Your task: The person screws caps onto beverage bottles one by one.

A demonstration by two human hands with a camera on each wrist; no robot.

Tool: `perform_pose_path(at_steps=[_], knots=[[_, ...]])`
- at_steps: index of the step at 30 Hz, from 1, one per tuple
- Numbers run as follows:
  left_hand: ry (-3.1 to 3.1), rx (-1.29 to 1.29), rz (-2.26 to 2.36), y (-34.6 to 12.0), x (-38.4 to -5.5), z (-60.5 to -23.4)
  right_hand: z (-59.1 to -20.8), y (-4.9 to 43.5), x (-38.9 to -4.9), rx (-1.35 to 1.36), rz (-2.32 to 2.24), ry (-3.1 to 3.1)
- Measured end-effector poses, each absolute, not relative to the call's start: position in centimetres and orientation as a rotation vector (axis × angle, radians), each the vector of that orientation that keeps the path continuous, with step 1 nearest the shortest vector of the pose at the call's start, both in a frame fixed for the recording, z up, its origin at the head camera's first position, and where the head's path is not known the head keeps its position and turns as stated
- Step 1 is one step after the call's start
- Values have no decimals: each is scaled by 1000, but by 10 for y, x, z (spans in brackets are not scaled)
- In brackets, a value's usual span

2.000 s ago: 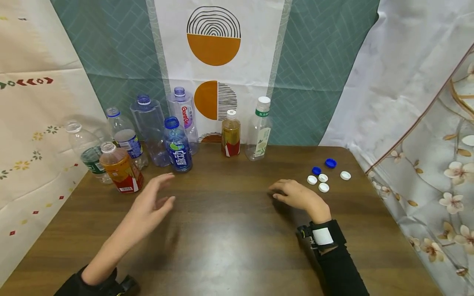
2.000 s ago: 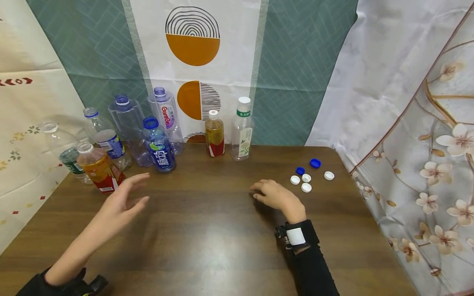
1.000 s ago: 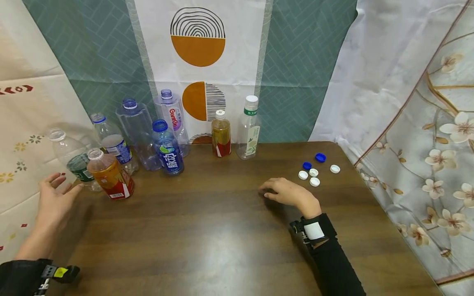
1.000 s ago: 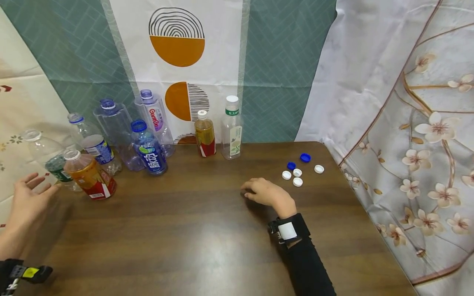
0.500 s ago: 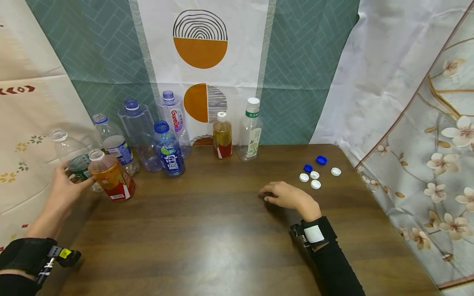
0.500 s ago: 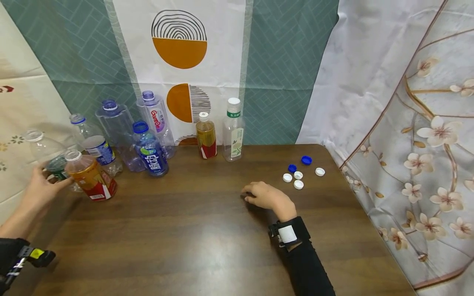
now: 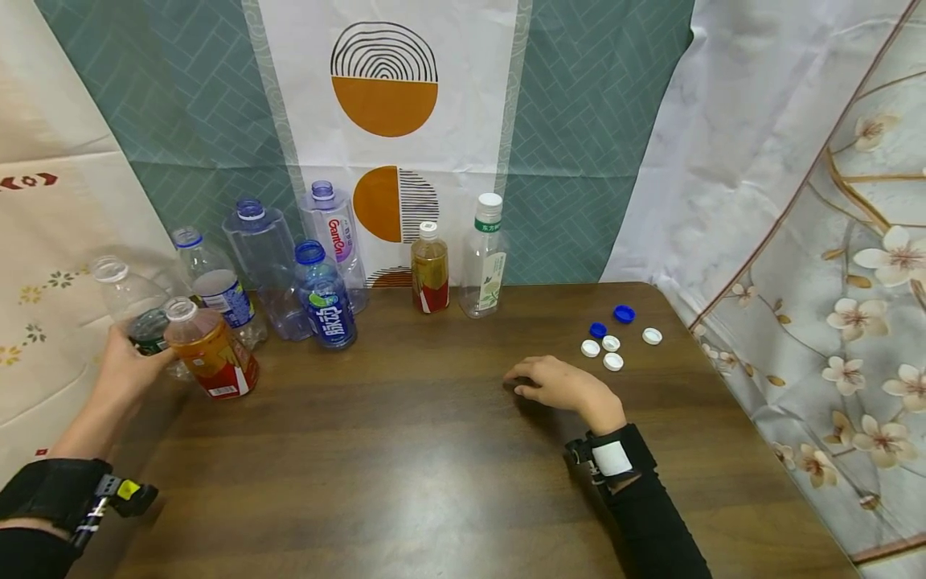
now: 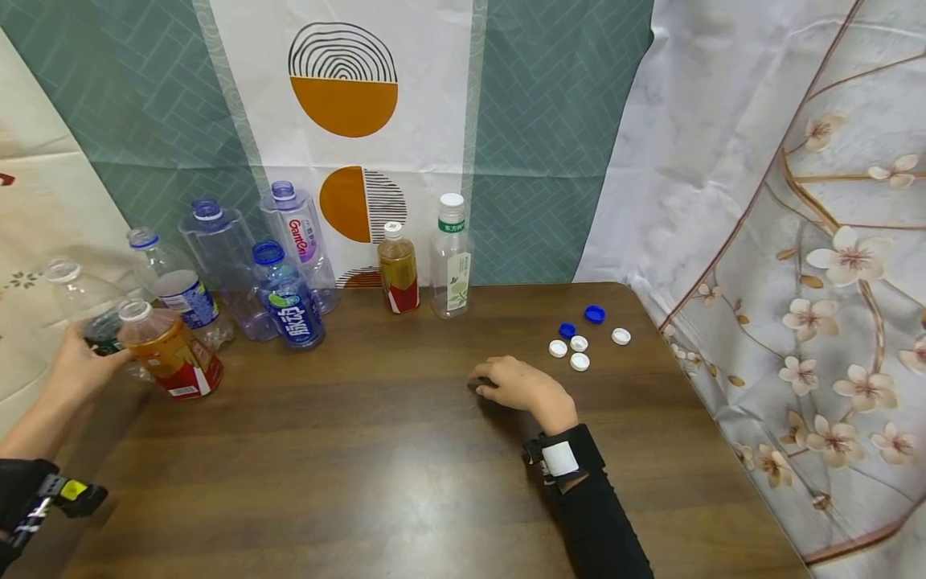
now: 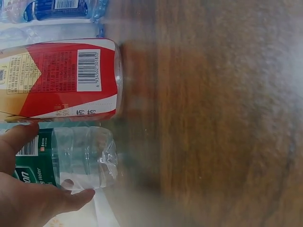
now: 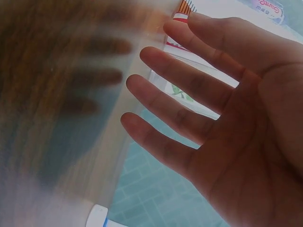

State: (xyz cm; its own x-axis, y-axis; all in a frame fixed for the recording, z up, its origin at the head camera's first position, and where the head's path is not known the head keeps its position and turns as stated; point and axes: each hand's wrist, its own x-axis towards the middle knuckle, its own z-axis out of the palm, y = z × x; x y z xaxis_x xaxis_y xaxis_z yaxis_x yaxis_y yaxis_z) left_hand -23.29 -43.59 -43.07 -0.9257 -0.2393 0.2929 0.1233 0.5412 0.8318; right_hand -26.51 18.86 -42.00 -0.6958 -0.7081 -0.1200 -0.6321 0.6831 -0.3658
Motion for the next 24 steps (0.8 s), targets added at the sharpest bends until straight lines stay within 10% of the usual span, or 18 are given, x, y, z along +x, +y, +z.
perform_pose_path(at_steps=[24], knots=[[-2614,394,-1084,-419,-151,-409,-419,186,-264,-1092,-429,2629]])
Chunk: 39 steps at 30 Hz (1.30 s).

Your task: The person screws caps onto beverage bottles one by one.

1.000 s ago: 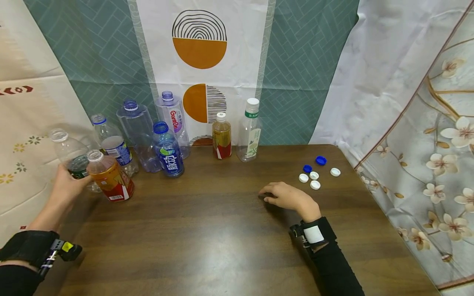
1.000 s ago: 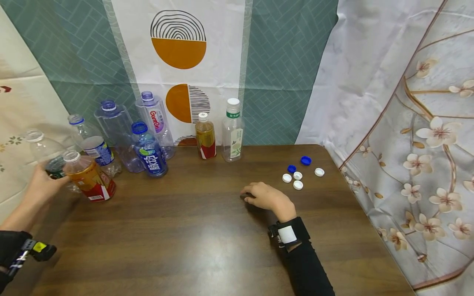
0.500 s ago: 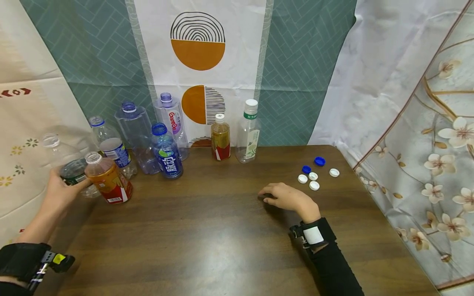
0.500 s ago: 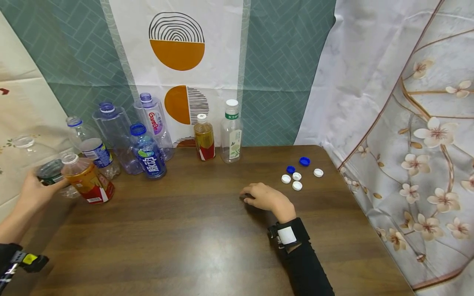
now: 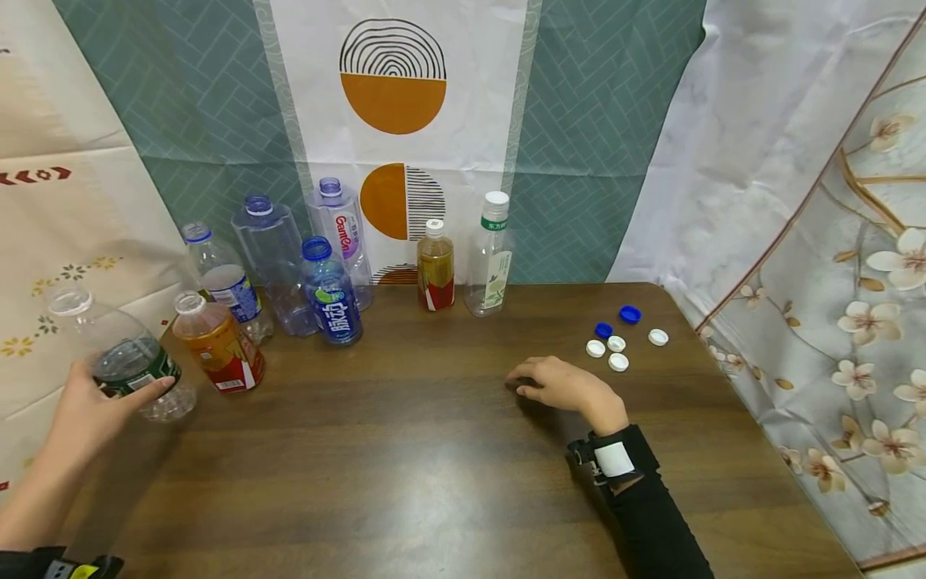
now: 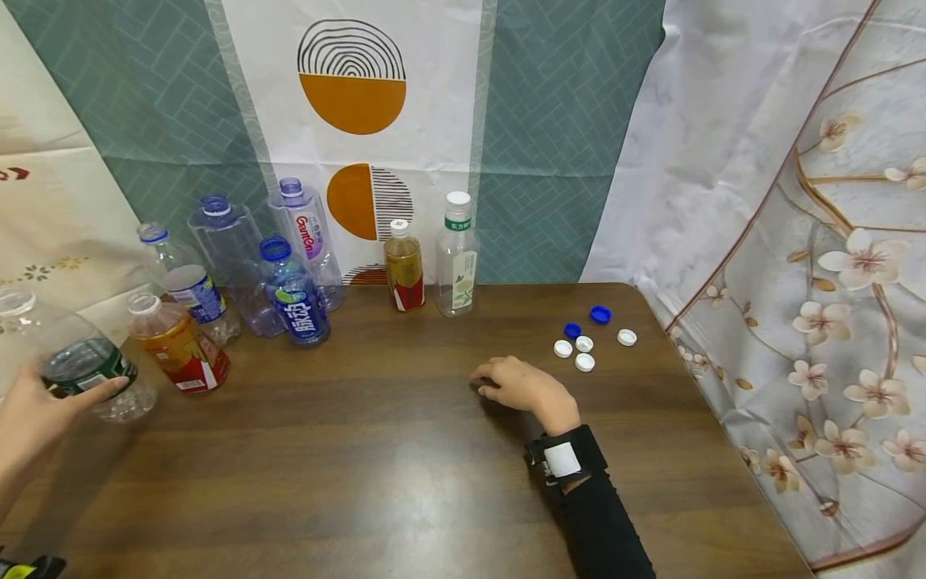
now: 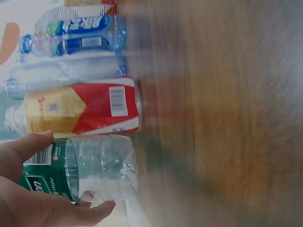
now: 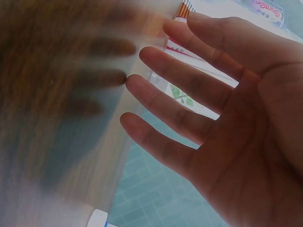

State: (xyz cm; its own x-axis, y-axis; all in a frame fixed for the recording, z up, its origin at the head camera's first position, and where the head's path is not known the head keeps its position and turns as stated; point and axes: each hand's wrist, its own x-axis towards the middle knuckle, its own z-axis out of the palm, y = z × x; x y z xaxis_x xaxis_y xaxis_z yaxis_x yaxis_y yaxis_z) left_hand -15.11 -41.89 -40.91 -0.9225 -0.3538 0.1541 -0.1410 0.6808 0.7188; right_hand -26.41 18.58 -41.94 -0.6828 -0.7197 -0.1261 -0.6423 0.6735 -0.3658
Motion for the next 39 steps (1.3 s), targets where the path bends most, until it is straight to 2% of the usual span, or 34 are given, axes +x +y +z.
perform_pose_path(at_steps=[4,11,29,39], knots=[[-2611,278,-1097,-413,-140,-406,-418,185,-262,-1089,-434,2628],[-2707,291,-1140,-379,-124,-398,-417,187,-263,-1081,-440,2634],[-2734,44,-1263,-303,-143,-393,-413,186,-261,-1076,-444,2639],[-2792,9,-1340,-266,-155,-380,-416,185,-263,-1075,-447,2616]])
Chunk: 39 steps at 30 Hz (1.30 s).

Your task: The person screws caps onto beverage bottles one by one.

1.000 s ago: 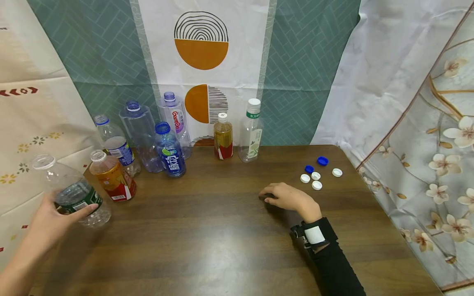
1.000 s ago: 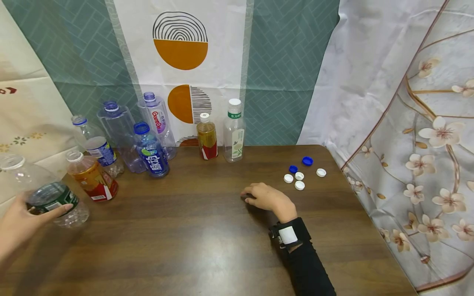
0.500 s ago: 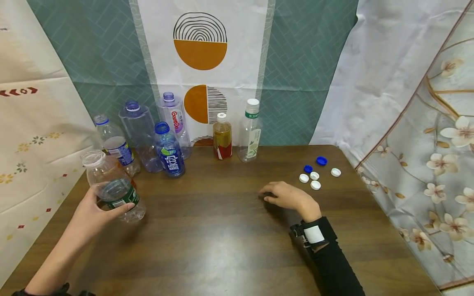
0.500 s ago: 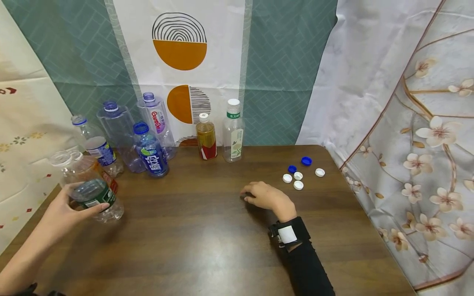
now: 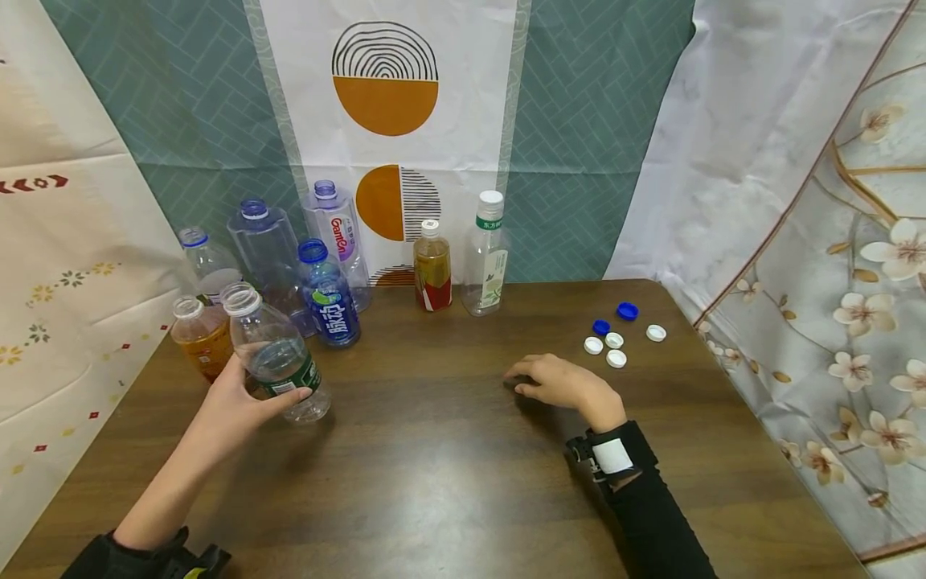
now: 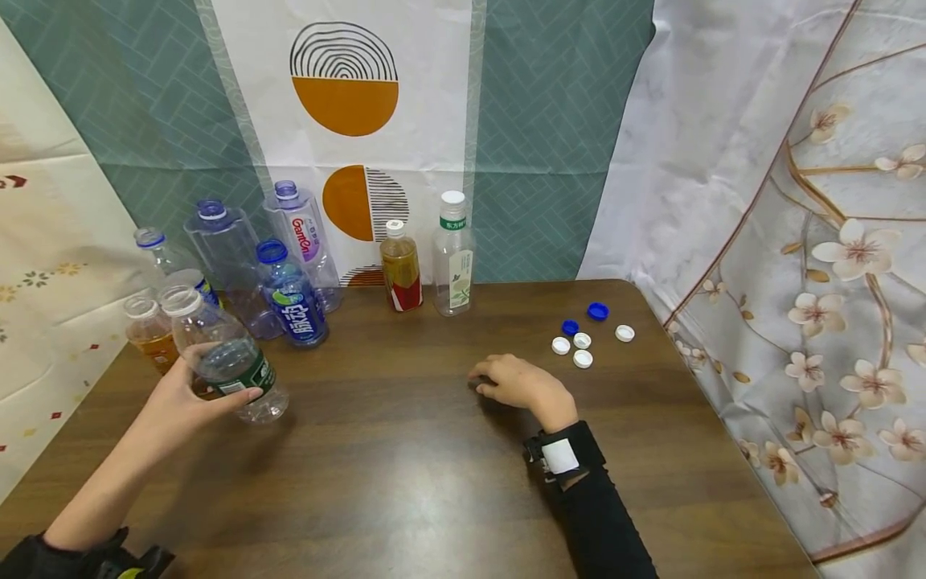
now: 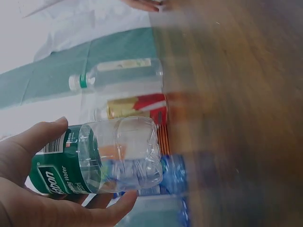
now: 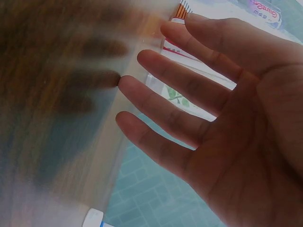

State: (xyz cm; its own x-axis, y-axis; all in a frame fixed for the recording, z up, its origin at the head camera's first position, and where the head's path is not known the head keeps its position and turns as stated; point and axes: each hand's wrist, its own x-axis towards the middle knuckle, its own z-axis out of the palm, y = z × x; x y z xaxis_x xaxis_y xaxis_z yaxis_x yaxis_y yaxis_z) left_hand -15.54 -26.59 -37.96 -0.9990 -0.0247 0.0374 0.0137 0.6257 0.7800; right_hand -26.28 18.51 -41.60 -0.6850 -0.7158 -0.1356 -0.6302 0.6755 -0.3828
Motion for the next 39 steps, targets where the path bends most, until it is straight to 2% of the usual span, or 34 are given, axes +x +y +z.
perform_pose_path(at_steps=[17,30,39], knots=[[-2782,-214,-1459,-202,-194,-374,-416,185,-262,-1036,-421,2632],[-2678,-452,-1659,-143,-245,-403,-419,187,-264,-1029,-418,2638],[-2677,-528,-1696,-108,-261,-411,-420,185,-264,-1045,-419,2622]])
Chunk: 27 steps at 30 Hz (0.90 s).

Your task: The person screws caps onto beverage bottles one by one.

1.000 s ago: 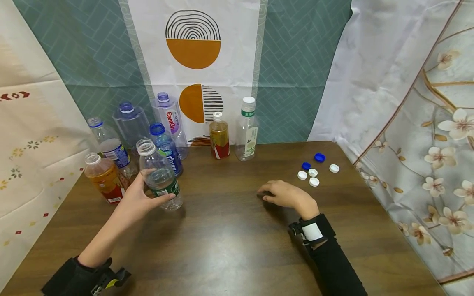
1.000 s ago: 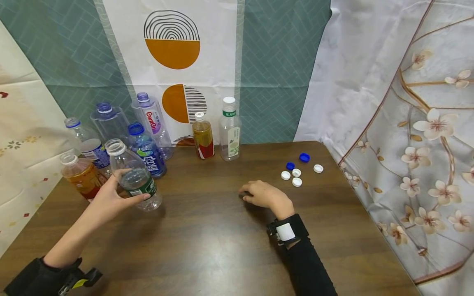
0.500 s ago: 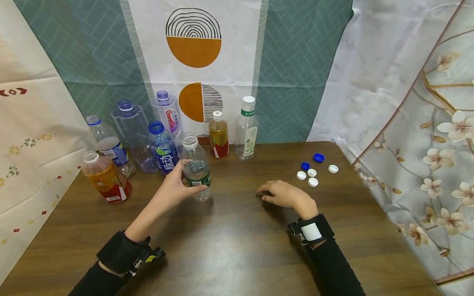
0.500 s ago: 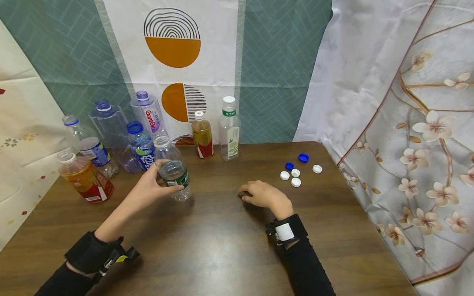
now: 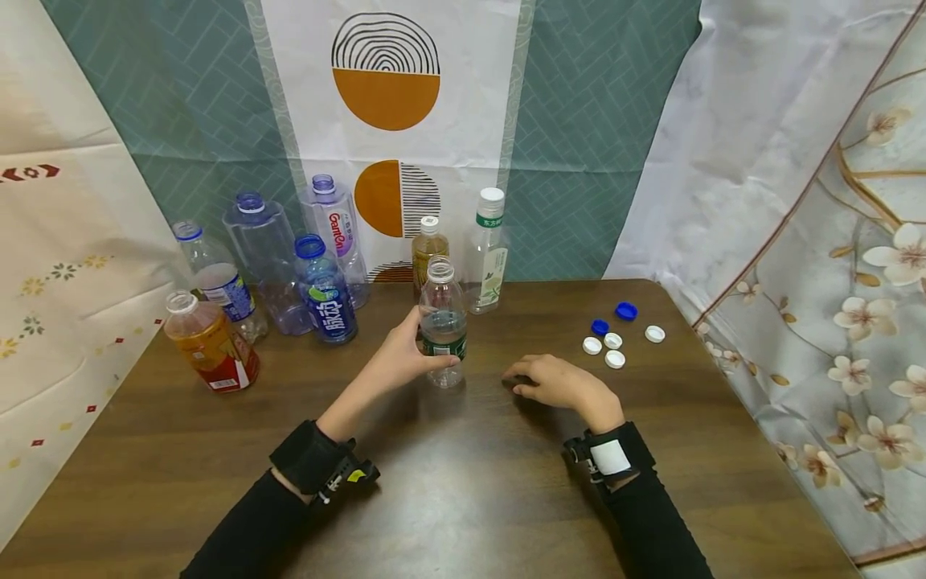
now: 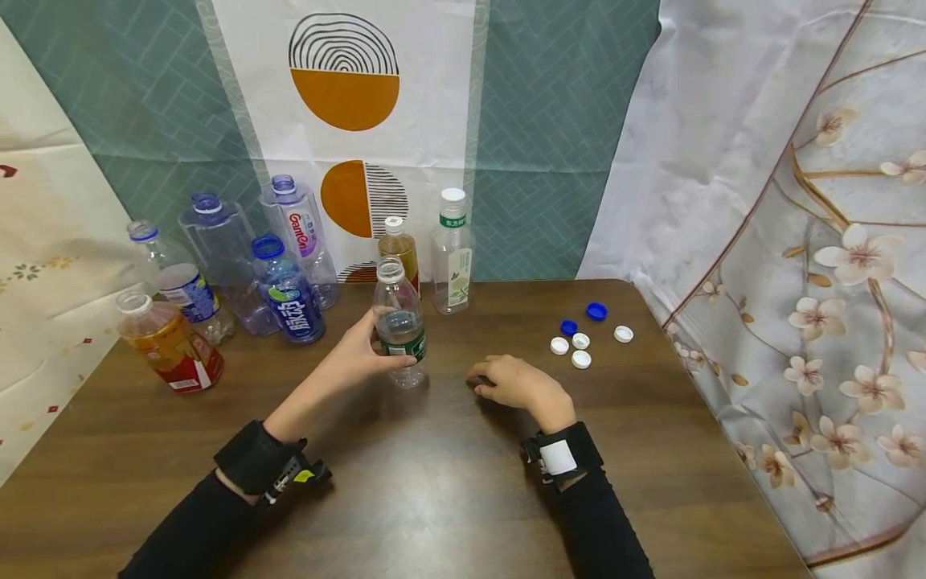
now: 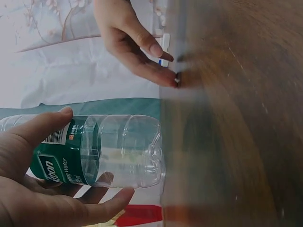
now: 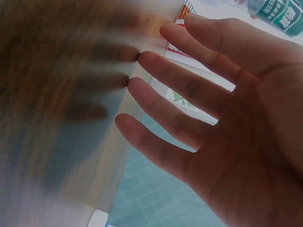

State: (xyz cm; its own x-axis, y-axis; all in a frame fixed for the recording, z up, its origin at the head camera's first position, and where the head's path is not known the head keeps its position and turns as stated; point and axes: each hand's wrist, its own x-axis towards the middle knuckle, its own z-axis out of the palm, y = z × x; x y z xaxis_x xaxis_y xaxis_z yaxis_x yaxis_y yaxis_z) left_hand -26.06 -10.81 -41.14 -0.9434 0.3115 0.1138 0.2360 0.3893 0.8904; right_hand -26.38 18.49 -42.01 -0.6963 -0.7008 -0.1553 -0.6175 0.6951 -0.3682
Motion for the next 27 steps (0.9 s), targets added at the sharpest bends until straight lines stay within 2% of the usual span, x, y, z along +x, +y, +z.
perform_pose_path(at_steps=[27], knots=[[2594,486,1541,-94,-263,-430,-420,182,-264,-1078,-386,2630]])
